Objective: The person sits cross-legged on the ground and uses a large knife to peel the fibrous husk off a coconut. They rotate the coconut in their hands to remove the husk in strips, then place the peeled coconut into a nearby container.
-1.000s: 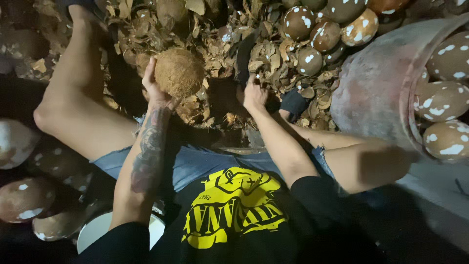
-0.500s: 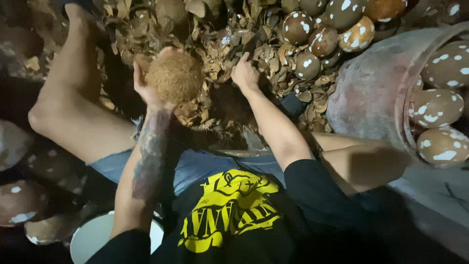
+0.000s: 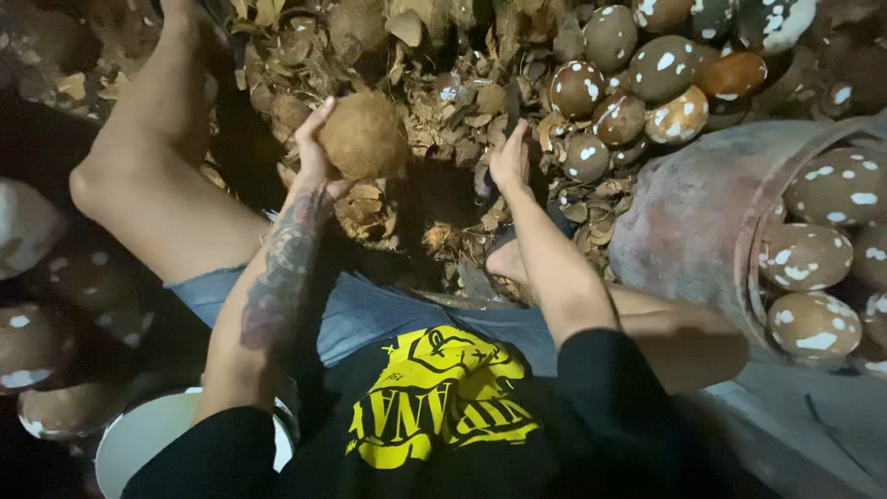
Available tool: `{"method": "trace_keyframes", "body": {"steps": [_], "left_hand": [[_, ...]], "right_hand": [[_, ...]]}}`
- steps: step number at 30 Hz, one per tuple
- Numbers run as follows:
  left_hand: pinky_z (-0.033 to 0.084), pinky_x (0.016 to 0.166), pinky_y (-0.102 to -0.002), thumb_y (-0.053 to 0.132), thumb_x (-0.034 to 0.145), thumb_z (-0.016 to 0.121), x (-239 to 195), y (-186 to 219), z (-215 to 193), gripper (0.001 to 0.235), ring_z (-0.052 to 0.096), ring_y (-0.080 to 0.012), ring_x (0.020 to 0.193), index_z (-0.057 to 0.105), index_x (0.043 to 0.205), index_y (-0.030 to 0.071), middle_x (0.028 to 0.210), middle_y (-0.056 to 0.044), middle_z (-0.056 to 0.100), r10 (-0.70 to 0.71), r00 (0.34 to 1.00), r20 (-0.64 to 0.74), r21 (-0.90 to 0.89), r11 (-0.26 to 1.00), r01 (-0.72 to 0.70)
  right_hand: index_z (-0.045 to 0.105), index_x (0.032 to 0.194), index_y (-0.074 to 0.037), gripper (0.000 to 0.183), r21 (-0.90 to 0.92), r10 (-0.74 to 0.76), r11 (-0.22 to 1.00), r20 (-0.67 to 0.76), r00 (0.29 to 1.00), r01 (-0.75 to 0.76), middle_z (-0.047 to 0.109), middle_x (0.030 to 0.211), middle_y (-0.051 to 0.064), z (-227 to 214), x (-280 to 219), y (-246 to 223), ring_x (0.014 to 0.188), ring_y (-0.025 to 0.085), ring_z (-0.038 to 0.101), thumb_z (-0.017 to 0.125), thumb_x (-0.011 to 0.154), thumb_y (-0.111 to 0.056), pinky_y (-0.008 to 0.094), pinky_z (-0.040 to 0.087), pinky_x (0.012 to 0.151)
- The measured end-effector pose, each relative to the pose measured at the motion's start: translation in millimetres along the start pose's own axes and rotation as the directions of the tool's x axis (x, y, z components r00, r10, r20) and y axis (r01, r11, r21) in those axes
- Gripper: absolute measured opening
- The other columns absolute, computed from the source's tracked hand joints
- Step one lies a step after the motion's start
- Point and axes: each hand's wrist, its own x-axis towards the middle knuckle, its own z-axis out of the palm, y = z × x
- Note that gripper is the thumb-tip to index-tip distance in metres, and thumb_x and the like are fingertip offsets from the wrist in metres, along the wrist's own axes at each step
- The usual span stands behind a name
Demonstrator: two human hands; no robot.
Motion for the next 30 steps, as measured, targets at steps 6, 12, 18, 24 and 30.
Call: {"method": "trace_keyframes", "body": {"steps": [6,12,18,24,30], "left_hand": [[0.063,0.094,-0.058,0.054,0.07,0.076,11.4,-12.0,-1.1,0.058,0.064,-0.0378,0.122,0.07,0.113,0.015,0.14,-0.016,0.059,0.099,0.994,0.041,-0.304,0.949,-0.082],[0.062,0.086,-0.054,0.052,0.067,0.073,30.1,-32.3,-6.6,0.063,0.072,-0.0365,0.105,0.068,0.115,0.013,0.116,-0.016,0.072,-0.052,0.996,-0.075,-0.244,0.969,0.032],[0.06,0.071,-0.046,0.05,0.075,0.071,25.3,-33.5,-3.2,0.058,0.073,-0.0344,0.091,0.069,0.115,0.007,0.102,-0.016,0.073,0.096,0.995,0.036,-0.093,0.991,-0.093],[0.065,0.09,-0.048,0.055,0.073,0.075,22.4,-32.0,2.2,0.069,0.065,-0.0335,0.119,0.061,0.126,0.014,0.131,-0.016,0.059,0.206,0.955,0.211,0.08,0.97,-0.227],[0.057,0.082,-0.041,0.039,0.08,0.078,27.8,-36.7,6.1,0.045,0.071,-0.0268,0.099,0.07,0.112,0.009,0.107,-0.01,0.073,0.325,0.94,0.1,0.009,0.945,-0.328]], "right_hand": [[0.015,0.161,-0.003,0.055,0.004,-0.726,0.68,-0.142,0.673,0.734,0.056,0.149,0.037,-14.1,-75.2,19.0,0.111,0.054,0.071,0.041,0.118,-0.024,0.058,0.061,0.095],[0.014,0.166,-0.014,0.055,0.223,-0.903,0.265,-0.283,0.322,0.938,0.06,0.121,0.028,-25.1,-182.0,9.7,0.066,0.018,0.059,0.042,0.121,-0.001,0.025,0.058,0.049],[0.031,0.157,0.003,0.055,-0.185,-0.895,0.207,-0.432,0.11,0.961,0.069,0.097,0.014,-10.8,-209.1,22.1,0.072,0.019,0.06,0.062,0.112,-0.001,0.027,0.047,0.061],[0.012,0.17,-0.007,0.058,0.168,-0.82,0.573,0.102,0.564,0.802,0.049,0.055,-0.003,-5.5,-187.7,6.6,0.035,0.01,0.038,0.04,0.118,-0.008,0.024,0.03,0.031],[0.016,0.17,-0.019,0.059,0.392,-0.65,0.664,-0.119,0.75,0.637,0.029,0.175,0.021,-8.5,-142.2,1.1,0.043,0.005,0.045,0.043,0.118,-0.015,0.016,0.037,0.031]]}}
